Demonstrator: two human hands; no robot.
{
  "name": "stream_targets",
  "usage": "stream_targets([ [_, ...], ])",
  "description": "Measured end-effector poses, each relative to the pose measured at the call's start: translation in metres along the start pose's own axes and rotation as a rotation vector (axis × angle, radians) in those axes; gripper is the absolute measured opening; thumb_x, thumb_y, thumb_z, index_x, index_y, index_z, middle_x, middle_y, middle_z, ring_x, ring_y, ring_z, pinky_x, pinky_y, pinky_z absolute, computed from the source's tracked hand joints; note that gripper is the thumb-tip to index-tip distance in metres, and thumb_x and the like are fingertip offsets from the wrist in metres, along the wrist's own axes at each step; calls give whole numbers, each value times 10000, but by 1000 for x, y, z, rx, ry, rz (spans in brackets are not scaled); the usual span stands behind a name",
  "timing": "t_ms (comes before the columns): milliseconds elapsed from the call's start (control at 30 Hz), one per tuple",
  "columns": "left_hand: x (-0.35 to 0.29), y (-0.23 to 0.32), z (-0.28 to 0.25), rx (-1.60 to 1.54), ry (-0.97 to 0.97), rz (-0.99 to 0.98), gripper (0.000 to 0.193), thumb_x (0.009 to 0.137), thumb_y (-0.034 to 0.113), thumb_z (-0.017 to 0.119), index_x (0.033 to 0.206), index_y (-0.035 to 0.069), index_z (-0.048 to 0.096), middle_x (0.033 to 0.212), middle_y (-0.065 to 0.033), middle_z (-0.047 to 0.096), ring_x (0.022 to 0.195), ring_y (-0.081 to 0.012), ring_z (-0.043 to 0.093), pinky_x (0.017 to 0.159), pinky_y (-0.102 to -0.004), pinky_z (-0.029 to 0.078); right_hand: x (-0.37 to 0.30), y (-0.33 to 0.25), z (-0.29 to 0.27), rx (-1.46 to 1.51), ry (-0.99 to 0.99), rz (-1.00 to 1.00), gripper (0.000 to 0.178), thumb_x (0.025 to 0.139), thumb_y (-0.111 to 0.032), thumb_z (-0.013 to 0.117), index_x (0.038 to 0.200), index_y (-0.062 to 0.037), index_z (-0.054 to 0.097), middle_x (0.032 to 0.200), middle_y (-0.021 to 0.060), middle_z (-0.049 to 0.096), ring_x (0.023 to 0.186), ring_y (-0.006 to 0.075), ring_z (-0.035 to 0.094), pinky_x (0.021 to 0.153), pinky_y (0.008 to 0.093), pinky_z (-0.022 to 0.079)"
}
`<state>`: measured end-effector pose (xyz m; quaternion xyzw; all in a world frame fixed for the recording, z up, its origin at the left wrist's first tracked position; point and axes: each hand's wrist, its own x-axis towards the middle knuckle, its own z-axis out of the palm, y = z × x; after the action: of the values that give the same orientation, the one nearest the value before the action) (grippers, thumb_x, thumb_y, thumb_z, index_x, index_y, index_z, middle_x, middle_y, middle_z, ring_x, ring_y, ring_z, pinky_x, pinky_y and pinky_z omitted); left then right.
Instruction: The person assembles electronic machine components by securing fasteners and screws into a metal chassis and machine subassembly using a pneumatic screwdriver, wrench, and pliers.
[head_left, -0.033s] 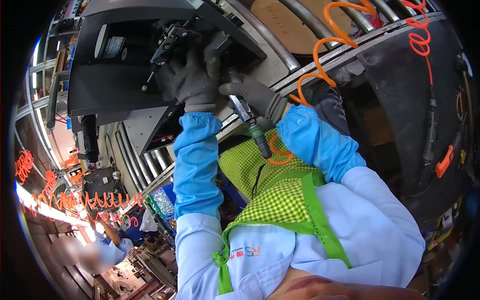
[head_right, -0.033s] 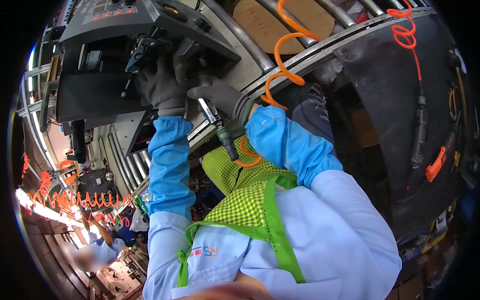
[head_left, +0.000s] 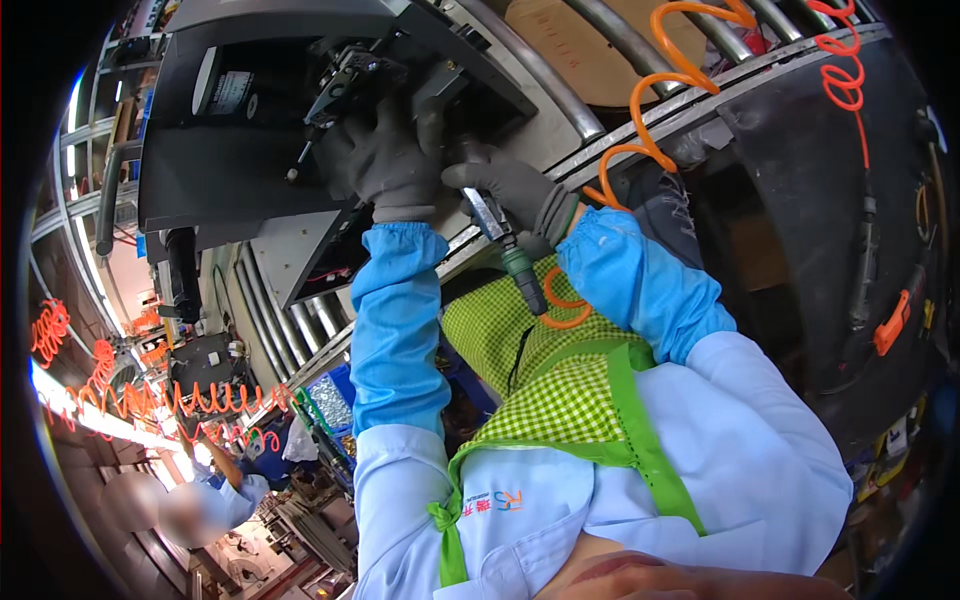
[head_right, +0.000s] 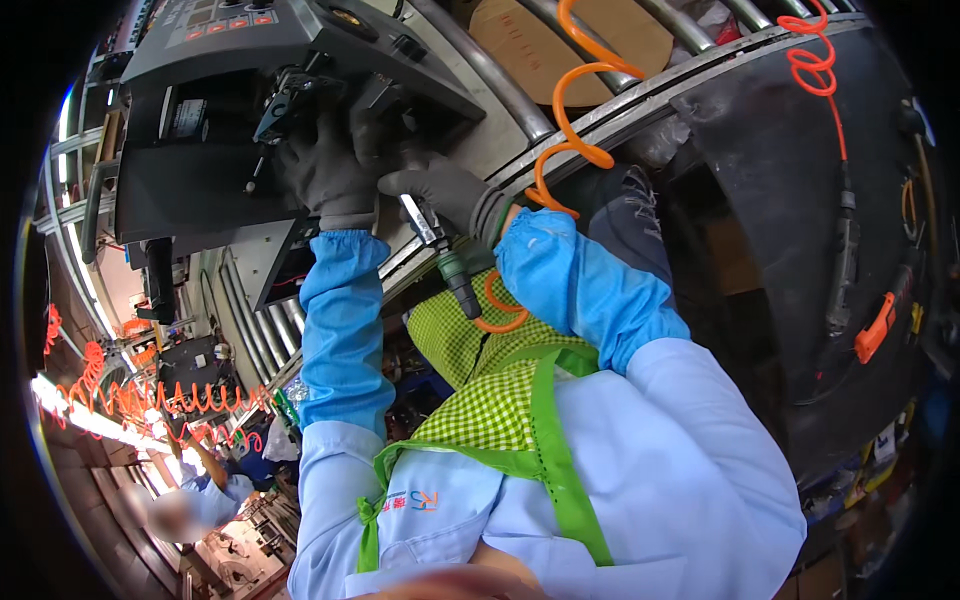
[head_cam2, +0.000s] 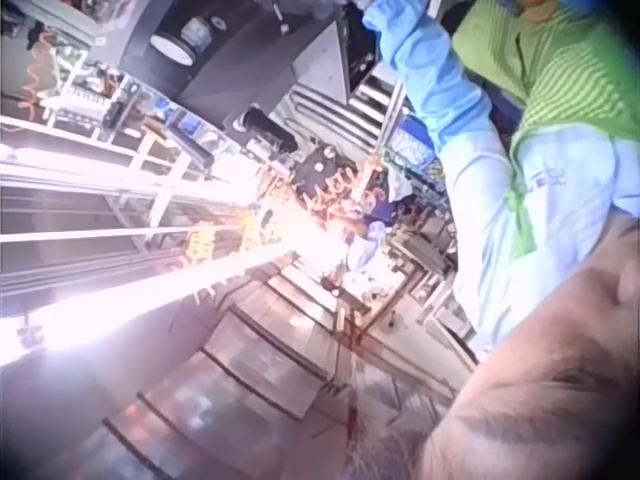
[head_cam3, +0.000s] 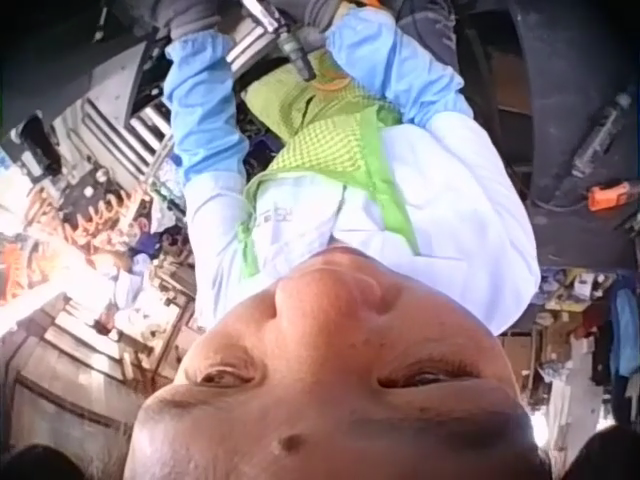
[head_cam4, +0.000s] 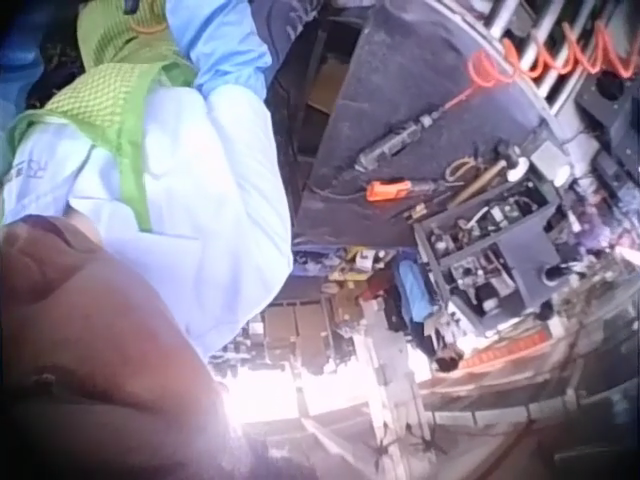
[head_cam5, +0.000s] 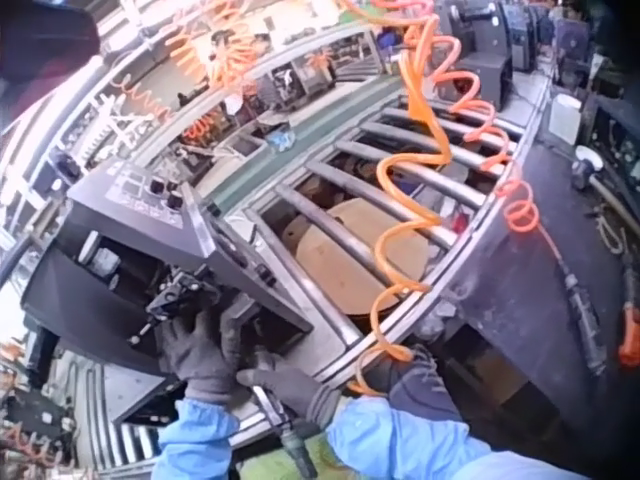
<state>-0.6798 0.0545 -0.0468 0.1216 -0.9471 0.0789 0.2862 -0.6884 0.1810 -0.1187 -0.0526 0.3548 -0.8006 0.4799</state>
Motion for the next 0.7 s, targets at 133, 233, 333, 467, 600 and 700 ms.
stream_targets([
  [133, 2, 1, -5, 24, 3, 84, 598, 813, 613, 486, 1214, 175, 555, 1085, -230, 495, 1060, -426, 448, 816, -534, 417, 5, 3, -3, 56, -30, -29, 254, 812, -245, 684, 946, -86, 538, 645, 24, 572, 507, 97, 567, 443, 215, 467],
  [233, 3, 2, -4, 26, -2, 30, 584, 815, 608, 488, 1212, 187, 558, 1083, -225, 497, 1034, -425, 470, 805, -529, 425, 1, -5, -3, 80, -22, 16, 384, 764, -252, 732, 990, -35, 510, 665, 54, 579, 507, 132, 585, 439, 237, 484],
  [333, 0, 1, -5, -24, 2, 33, 575, 813, 606, 488, 1209, 195, 563, 1088, -225, 501, 1001, -416, 495, 804, -517, 431, 3, -2, 0, 33, 20, -8, 452, 751, -267, 745, 1048, -34, 497, 704, 61, 581, 503, 130, 582, 415, 228, 472],
  [467, -6, -11, -16, -89, -28, 15, 530, 810, 559, 533, 1202, 206, 567, 1108, -203, 515, 993, -388, 521, 814, -502, 439, -8, -6, -9, -189, 43, -6, 519, 758, -312, 727, 1107, -5, 497, 827, 84, 588, 714, 152, 606, 609, 282, 505],
  [600, -35, -48, -25, -333, 185, 86, 393, 793, 309, 656, 1104, 82, 579, 1062, -161, 576, 1011, -354, 550, 829, -446, 463, -40, 3, -50, -547, 78, -50, 463, 807, -375, 674, 1057, -27, 499, 764, 34, 546, 611, 97, 535, 541, 250, 457],
  [700, -25, -42, -31, -471, 196, -61, 361, 813, 297, 619, 1080, 57, 575, 1047, -195, 573, 979, -388, 554, 819, -460, 466, -63, -13, -50, -778, 75, 148, 561, 805, -410, 669, 1127, 13, 488, 848, 79, 573, 719, 137, 575, 648, 286, 484],
])
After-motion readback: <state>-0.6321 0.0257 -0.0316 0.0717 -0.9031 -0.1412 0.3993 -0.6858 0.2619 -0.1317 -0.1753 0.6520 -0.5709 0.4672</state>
